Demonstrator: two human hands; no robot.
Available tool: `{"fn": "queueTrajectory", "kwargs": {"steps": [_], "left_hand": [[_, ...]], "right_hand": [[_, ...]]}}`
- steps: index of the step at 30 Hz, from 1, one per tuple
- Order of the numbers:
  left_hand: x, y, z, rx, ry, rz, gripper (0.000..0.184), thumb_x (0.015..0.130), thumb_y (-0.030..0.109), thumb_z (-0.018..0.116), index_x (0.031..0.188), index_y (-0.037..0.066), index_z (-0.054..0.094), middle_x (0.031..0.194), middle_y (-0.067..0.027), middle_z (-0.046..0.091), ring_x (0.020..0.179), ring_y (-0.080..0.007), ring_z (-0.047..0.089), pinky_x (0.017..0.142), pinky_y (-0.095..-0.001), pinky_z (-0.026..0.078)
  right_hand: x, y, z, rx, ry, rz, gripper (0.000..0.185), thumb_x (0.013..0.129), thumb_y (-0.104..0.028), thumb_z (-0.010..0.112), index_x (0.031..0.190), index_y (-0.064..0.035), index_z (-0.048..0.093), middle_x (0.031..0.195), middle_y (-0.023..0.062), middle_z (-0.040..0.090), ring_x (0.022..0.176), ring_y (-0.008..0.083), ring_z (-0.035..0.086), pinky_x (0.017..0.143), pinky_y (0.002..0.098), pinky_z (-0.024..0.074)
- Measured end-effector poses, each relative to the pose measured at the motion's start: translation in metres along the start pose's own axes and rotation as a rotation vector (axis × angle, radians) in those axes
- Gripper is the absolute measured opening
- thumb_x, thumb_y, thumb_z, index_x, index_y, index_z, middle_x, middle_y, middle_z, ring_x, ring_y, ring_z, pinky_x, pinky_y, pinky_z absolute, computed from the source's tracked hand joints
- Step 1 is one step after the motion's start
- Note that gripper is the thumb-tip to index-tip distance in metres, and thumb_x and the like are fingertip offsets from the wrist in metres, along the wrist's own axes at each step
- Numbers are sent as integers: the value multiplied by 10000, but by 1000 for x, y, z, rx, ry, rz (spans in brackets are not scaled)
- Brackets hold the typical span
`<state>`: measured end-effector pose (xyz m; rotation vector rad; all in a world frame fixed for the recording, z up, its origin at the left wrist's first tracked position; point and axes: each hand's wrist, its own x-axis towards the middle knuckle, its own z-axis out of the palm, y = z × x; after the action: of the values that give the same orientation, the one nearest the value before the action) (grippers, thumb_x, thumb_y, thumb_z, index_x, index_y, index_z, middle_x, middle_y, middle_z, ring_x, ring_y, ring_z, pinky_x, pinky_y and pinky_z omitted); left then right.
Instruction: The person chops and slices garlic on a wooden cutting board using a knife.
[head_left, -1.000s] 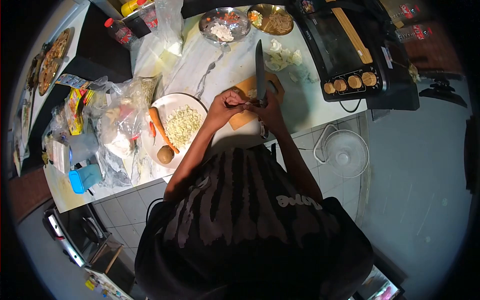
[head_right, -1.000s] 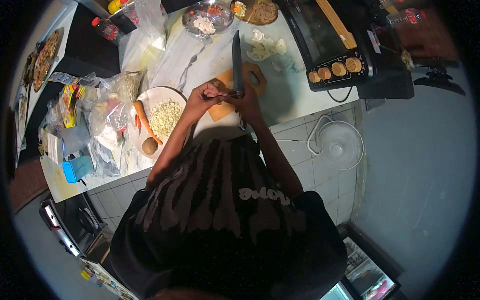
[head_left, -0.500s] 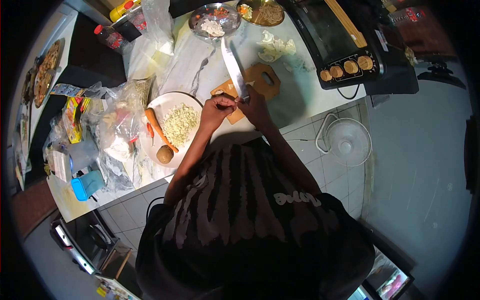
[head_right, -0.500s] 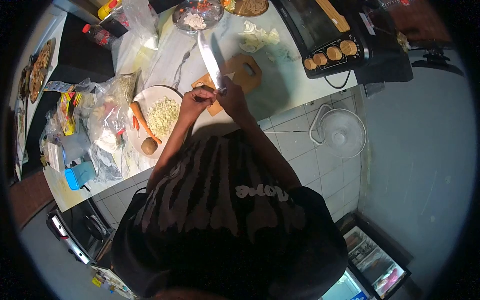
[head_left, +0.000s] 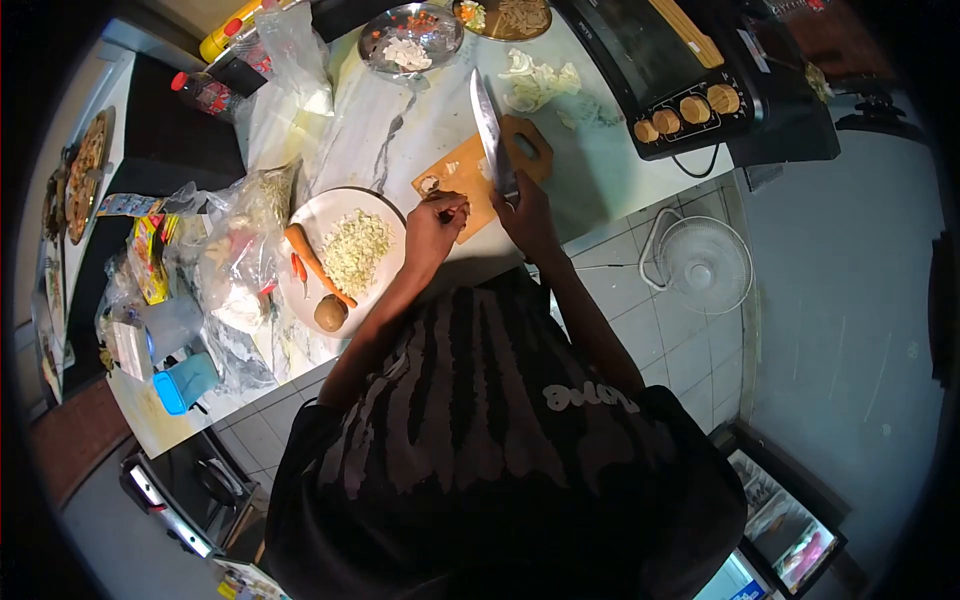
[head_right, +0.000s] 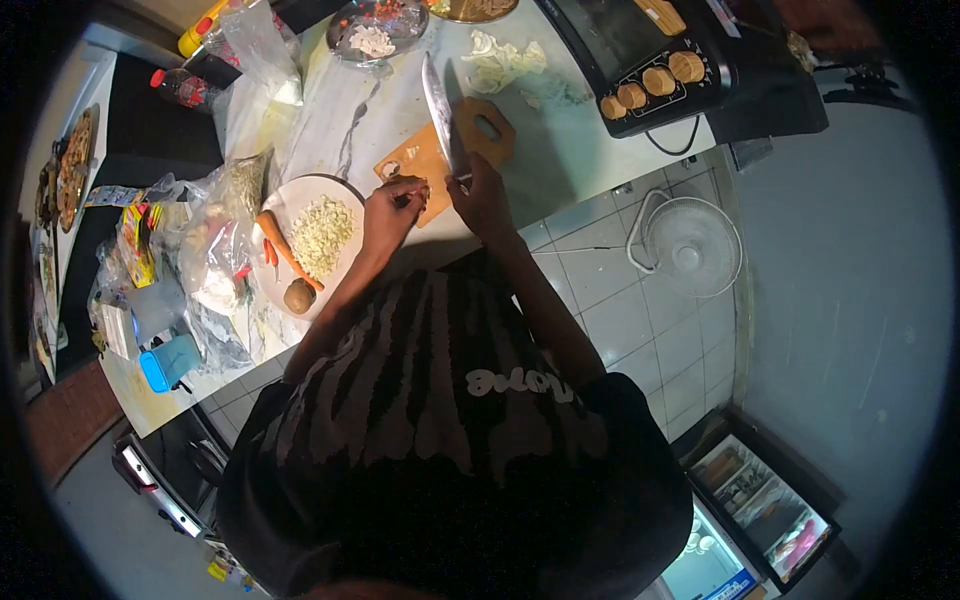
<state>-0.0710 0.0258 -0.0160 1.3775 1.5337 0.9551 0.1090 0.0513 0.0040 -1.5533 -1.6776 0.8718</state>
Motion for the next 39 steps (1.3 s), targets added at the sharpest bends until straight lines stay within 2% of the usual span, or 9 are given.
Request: {"fn": "queueTrajectory", "kwargs": {"steps": [6, 8, 9, 11, 15, 17, 26, 34, 39], "left_hand": [[-11, 14, -4, -287, -84, -243, 245, 914, 76, 694, 1149, 19, 730, 1014, -95, 724, 744, -147, 705, 700, -270, 560], [-13, 31, -15, 217, 24, 64, 232, 908, 108, 700, 1131, 64, 749, 1071, -89, 716, 813, -193, 698, 759, -299, 565], [-12, 25, -17, 219, 22, 60, 232, 908, 108, 700, 1131, 64, 749, 1071, -89, 716, 813, -193, 698, 759, -299, 565], [-8, 12, -20, 442, 126, 535, 210, 877, 123, 725, 1074, 58, 757, 1061, -63, 710, 849, -222, 665, 766, -329, 563], [-19, 3, -23, 603, -39, 637, 276, 895, 162, 698, 1153, 69, 729, 1193, -46, 692, 959, -229, 636, 851, -326, 545], [-24, 0, -20, 638, -47, 636, 295, 901, 167, 688, 1174, 61, 717, 1224, -49, 681, 986, -236, 624, 870, -328, 538], [-30, -3, -16, 724, -86, 571, 341, 915, 186, 663, 1225, 45, 690, 1268, -68, 654, 1068, -264, 581, 926, -346, 522], [-29, -7, -18, 686, -109, 575, 383, 915, 193, 670, 1279, 75, 662, 1259, -73, 660, 1078, -280, 581, 935, -367, 523], [-33, -12, -16, 856, -160, 605, 561, 905, 256, 668, 1428, 105, 532, 1399, -100, 552, 1157, -295, 544, 975, -367, 507]], "right_hand": [[-42, -9, -32, 101, -142, 262, 315, 919, -191, 686, 1110, 24, 558, 920, 190, 700, 754, 286, 708, 705, 393, 538], [-55, -7, -42, 10, -201, 199, 383, 944, -215, 654, 1232, 10, 539, 928, 192, 703, 786, 307, 709, 729, 388, 543], [-62, -3, -45, 12, -203, 202, 383, 944, -215, 654, 1232, 10, 539, 928, 192, 703, 786, 307, 709, 729, 388, 543], [-73, 5, -49, -132, -238, 39, 439, 1000, -211, 566, 1411, -79, 483, 957, 171, 679, 801, 330, 686, 741, 408, 539], [-83, 6, -61, -224, -323, -65, 496, 1035, -172, 482, 1523, -217, 407, 947, 159, 613, 804, 362, 650, 743, 437, 531], [-86, 4, -65, -372, -413, -28, 539, 1033, -128, 461, 1535, -313, 390, 921, 145, 544, 776, 356, 633, 709, 453, 529], [-70, 10, -80, -507, -539, -145, 674, 956, -132, 505, 1558, -370, 320, 953, 162, 578, 743, 352, 664, 634, 465, 565], [-36, 26, -92, -602, -584, -286, 704, 935, -28, 453, 1546, -364, 362, 895, 120, 569, 736, 319, 644, 684, 444, 557], [-12, 26, -101, -602, -681, -316, 710, 940, -28, 434, 1544, -393, 358, 906, 119, 582, 739, 323, 646, 713, 449, 557]]}}
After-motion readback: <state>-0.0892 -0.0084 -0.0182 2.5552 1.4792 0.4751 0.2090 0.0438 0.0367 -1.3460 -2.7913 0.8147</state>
